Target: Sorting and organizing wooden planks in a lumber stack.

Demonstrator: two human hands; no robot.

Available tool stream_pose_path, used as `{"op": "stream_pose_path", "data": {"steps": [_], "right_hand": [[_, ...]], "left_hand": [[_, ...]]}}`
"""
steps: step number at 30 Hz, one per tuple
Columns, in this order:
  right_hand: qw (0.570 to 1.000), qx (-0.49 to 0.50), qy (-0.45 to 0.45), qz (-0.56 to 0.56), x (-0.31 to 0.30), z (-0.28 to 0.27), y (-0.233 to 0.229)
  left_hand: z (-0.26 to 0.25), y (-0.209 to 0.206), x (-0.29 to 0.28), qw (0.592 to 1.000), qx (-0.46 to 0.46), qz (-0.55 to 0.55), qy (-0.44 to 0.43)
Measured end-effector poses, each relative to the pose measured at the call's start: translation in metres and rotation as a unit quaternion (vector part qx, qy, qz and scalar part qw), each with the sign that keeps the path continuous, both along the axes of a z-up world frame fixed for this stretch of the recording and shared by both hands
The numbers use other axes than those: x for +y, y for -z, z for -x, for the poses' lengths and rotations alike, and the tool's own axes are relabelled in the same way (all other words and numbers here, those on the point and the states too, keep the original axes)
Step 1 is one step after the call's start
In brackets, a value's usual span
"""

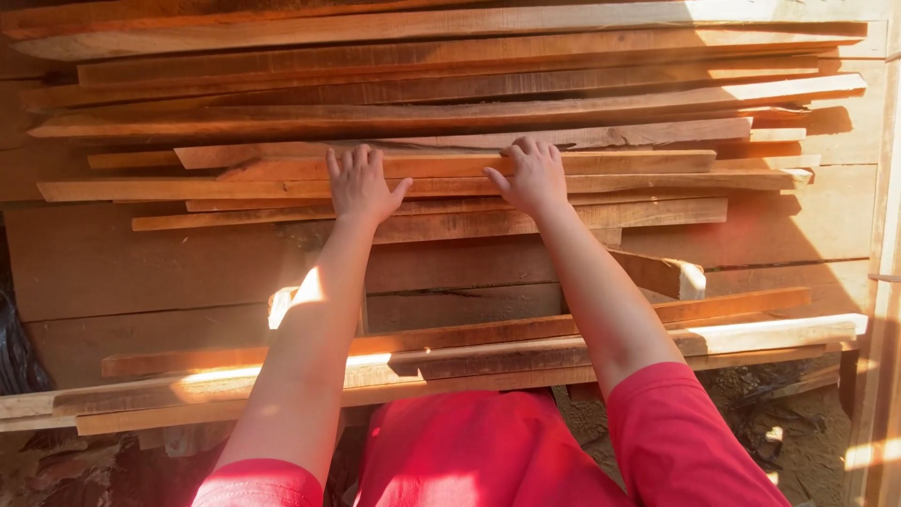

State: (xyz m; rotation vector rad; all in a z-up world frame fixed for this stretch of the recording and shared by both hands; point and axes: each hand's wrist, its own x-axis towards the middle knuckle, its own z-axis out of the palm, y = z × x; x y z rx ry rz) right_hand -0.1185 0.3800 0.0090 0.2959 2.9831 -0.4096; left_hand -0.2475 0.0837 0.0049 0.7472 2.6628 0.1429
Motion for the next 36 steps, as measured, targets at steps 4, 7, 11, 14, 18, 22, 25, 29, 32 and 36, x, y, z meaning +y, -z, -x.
{"op": "stream_pose_path", "data": {"steps": [4,7,11,14,18,22,25,29,32,36], "right_hand": [[0.994,0.084,-0.003,-0.063,-0.002,0.02,-0.024],[0.995,-0.081,0.056,-0.007,0.002,0.042,-0.041],[0.983,-0.176,0.061,-0.003,0.027,0.06,-0.016],[0.979,-0.194,0.063,-0.005,0.03,0.064,-0.018],[0.977,-0.205,0.054,-0.017,0.035,0.067,-0.019],[0.991,-0.114,0.014,-0.07,0.05,0.06,0.027],[0.995,-0.087,0.008,-0.056,0.057,0.057,0.041],[0.974,0.04,-0.074,-0.211,0.051,0.039,0.038],[0.941,0.157,-0.132,-0.269,0.046,0.033,0.019],[0.949,0.167,-0.134,-0.23,0.054,0.026,-0.013]], "left_hand": [[0.024,-0.015,0.009,0.999,0.015,-0.028,-0.018],[0.042,-0.04,0.015,0.999,-0.048,-0.022,0.01],[0.059,-0.037,0.022,0.99,-0.129,0.049,-0.01],[0.064,-0.03,0.022,0.986,-0.156,0.065,-0.014],[0.069,-0.027,0.027,0.991,-0.098,0.091,0.001],[0.072,0.015,0.018,0.994,-0.04,0.103,0.021],[0.073,0.042,0.017,0.997,0.012,0.08,0.011],[0.073,0.023,0.014,0.997,0.027,0.057,0.038],[0.075,0.008,-0.004,0.996,0.036,0.04,0.069],[0.083,-0.021,-0.014,0.997,-0.014,-0.012,0.073]]}}
